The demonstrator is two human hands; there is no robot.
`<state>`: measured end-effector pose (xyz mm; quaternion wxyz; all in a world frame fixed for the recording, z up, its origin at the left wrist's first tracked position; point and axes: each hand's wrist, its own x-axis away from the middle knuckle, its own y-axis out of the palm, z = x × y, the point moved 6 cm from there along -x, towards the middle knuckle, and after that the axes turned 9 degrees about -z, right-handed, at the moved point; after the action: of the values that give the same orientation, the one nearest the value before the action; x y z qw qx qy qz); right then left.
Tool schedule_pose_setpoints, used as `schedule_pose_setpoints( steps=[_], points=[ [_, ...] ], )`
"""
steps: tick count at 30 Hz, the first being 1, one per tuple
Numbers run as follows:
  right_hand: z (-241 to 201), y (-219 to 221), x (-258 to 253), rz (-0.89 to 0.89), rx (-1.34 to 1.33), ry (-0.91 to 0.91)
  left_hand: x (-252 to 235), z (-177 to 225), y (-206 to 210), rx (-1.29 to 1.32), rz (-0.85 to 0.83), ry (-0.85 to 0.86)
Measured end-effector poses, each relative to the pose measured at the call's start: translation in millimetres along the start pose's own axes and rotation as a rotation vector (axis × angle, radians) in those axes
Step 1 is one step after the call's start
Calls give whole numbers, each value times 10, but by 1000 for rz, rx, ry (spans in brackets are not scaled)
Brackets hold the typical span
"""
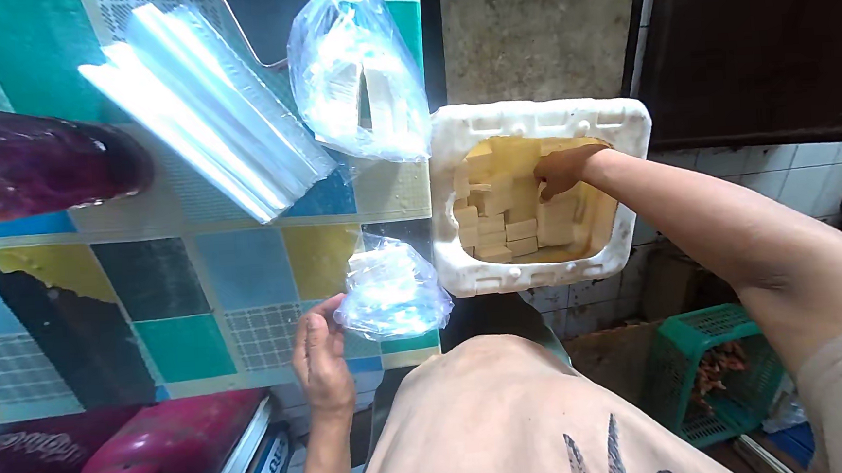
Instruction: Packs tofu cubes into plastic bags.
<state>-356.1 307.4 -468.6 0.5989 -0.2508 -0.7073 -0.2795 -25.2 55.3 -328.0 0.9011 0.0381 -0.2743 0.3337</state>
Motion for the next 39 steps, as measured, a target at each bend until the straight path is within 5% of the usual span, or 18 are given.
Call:
schedule_pose_setpoints(
  steps=[9,26,39],
  points=[
    [-94,191,99,84,50,-34,6,-40,-6,13,-9,-14],
    [-296,278,36,-22,326,-81,25,-6,10,8,-10,27],
    [-272,172,61,11,247,-106,-79,131,29,-12,-38,50]
  ],
)
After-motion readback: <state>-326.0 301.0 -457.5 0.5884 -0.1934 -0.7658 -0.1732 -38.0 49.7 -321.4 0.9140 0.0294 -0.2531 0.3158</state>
